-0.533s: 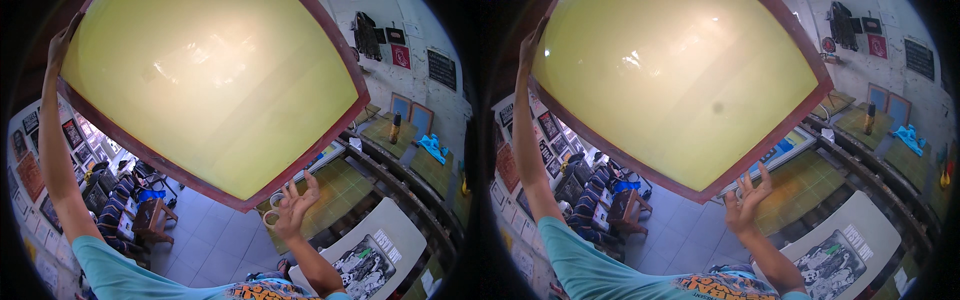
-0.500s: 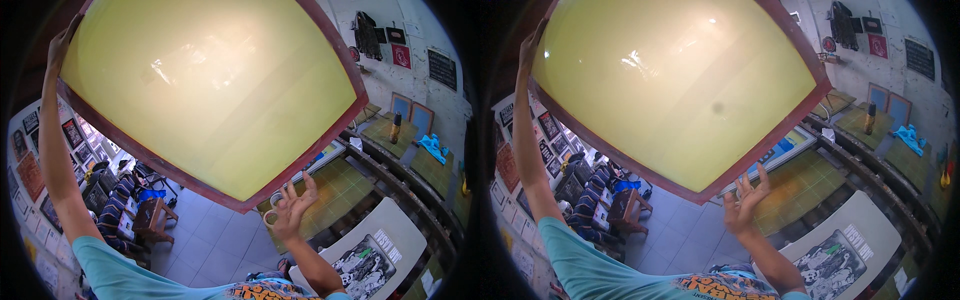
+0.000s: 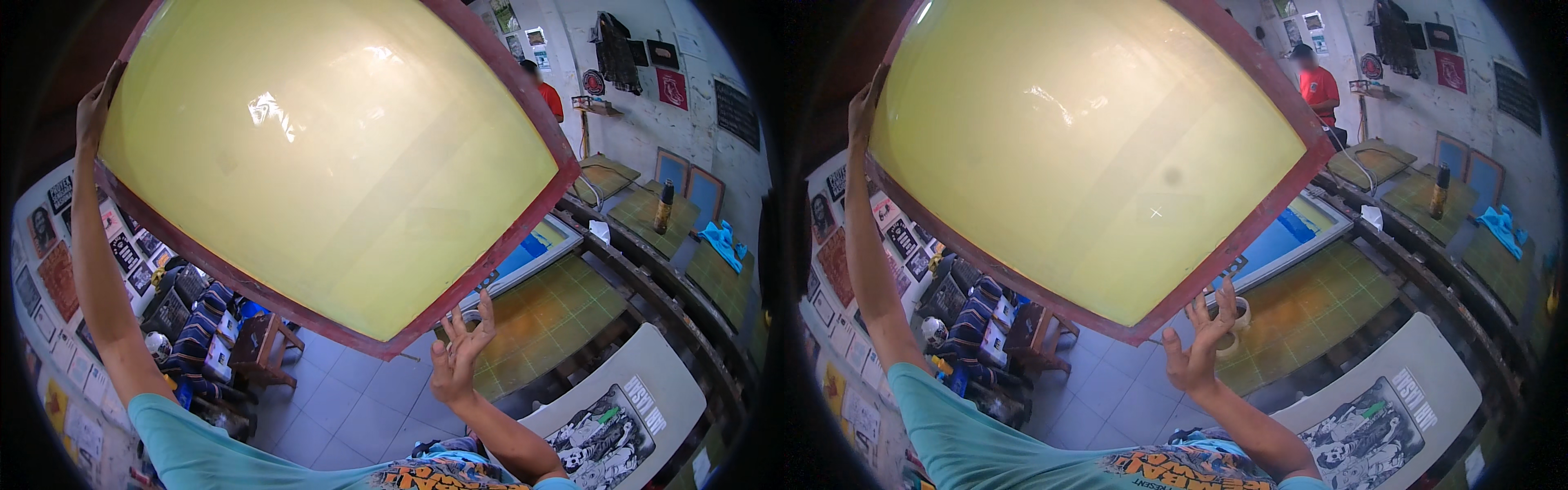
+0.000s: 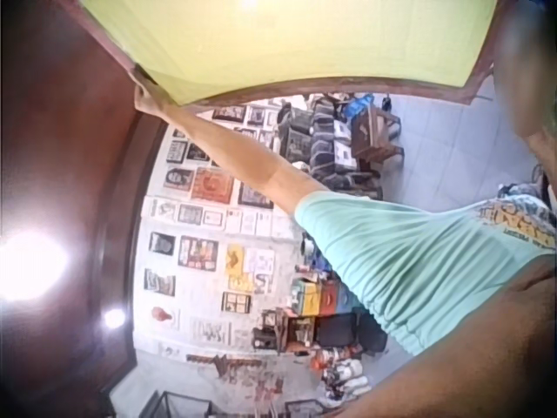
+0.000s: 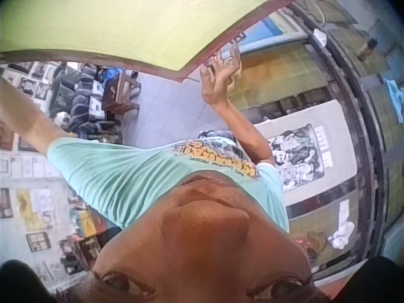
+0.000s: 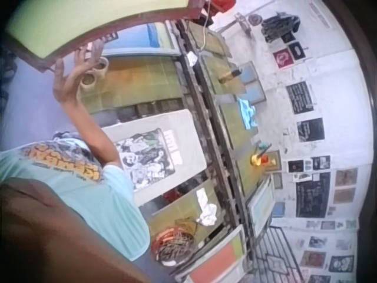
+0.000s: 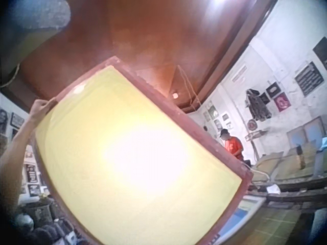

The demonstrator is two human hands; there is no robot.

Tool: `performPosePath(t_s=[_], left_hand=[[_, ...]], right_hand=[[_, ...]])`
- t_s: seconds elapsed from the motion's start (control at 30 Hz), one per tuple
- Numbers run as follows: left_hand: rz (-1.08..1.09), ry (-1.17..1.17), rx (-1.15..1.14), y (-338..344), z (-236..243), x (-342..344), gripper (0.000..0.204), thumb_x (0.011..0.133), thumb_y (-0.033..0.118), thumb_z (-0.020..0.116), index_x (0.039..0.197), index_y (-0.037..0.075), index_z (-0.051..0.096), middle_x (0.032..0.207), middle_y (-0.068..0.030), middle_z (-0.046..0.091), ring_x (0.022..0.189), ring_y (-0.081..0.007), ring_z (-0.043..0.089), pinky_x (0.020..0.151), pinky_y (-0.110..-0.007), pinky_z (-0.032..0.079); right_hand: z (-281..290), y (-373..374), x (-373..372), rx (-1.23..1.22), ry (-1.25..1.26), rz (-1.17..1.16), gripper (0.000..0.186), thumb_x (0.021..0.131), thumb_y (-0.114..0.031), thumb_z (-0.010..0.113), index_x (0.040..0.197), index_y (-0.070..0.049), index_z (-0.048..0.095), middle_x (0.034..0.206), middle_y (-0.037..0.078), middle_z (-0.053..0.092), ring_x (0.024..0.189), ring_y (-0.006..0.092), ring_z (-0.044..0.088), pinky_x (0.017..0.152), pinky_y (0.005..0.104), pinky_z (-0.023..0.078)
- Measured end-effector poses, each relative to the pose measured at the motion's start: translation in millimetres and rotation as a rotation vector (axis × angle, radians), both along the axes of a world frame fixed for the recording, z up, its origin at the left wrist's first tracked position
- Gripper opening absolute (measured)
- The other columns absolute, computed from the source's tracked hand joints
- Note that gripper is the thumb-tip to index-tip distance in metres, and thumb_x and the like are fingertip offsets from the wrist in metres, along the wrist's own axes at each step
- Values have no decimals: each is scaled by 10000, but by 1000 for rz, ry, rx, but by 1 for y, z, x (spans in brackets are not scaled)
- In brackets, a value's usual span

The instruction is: The person applies tape to the edges of a screen printing frame and smooths the surface. They then use a squeegee to spread blue ink across the screen mesh. Afterward, the person squats to wipe a spill on the floor with a red cloth before resuming the ink spreading process.

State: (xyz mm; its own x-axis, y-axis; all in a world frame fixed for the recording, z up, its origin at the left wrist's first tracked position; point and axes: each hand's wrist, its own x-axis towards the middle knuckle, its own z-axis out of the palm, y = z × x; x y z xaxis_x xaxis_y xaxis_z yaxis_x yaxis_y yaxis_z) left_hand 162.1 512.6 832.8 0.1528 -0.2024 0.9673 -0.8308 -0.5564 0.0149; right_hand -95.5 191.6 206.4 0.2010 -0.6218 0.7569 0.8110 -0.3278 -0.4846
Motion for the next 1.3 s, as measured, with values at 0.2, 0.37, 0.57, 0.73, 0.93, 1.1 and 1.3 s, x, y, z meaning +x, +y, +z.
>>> performPosePath(t_s=[0.2, 0.37, 0.57, 0.73, 0.93, 1.1, 1.3], left_hand=[[39, 89, -46, 5, -13, 3, 577, 1017, 535, 630, 1131, -14, 762, 780, 6, 651, 692, -85, 540, 671, -257, 444], [7, 28, -33, -11, -23, 7, 577, 1008, 536, 649, 1084, -24, 765, 764, 12, 641, 693, -79, 535, 664, -252, 438], [-57, 54, 6, -43, -24, 20, 599, 1009, 549, 642, 1049, -37, 757, 752, 18, 624, 687, -73, 521, 651, -250, 424], [-115, 23, 20, -83, -19, 37, 600, 1012, 552, 637, 1039, -35, 758, 745, 19, 599, 676, -74, 492, 635, -259, 412], [-265, 17, 12, -103, -22, 61, 601, 1012, 558, 632, 1030, -30, 755, 732, 5, 565, 676, -84, 465, 631, -268, 401], [-235, -2, -66, -81, -17, 80, 625, 1016, 565, 618, 1009, -48, 741, 737, -10, 558, 687, -95, 462, 653, -276, 412], [-131, -50, -129, -46, 3, 99, 644, 1014, 577, 605, 1077, -47, 753, 794, -48, 638, 745, -113, 527, 748, -282, 464]], right_hand=[[-7, 3, 3, -53, 35, -14, 892, 1030, -358, 585, 1588, -75, -51, 1668, 209, -12, 1518, 560, 195, 1212, 608, 294], [-11, 9, 4, -11, 30, 4, 883, 1033, -352, 577, 1587, -74, -51, 1663, 211, -5, 1516, 552, 210, 1212, 606, 295], [-13, 6, 1, 89, 26, -31, 885, 1037, -375, 574, 1596, -89, -51, 1667, 214, -2, 1515, 553, 216, 1208, 611, 295], [-15, 0, -5, 149, 22, -120, 880, 1044, -390, 568, 1602, -90, -44, 1676, 206, 4, 1507, 544, 245, 1200, 610, 303], [-16, -5, -5, 154, -26, -171, 913, 1017, -374, 619, 1603, -76, -14, 1681, 208, -1, 1516, 540, 237, 1199, 600, 305], [4, -15, 1, 131, -68, -204, 933, 1005, -361, 646, 1604, -52, 1, 1674, 213, 12, 1516, 541, 233, 1208, 606, 301], [40, -29, 13, -2, -108, -252, 846, 1050, -400, 543, 1596, -57, -6, 1670, 206, 44, 1508, 547, 248, 1206, 591, 318]])
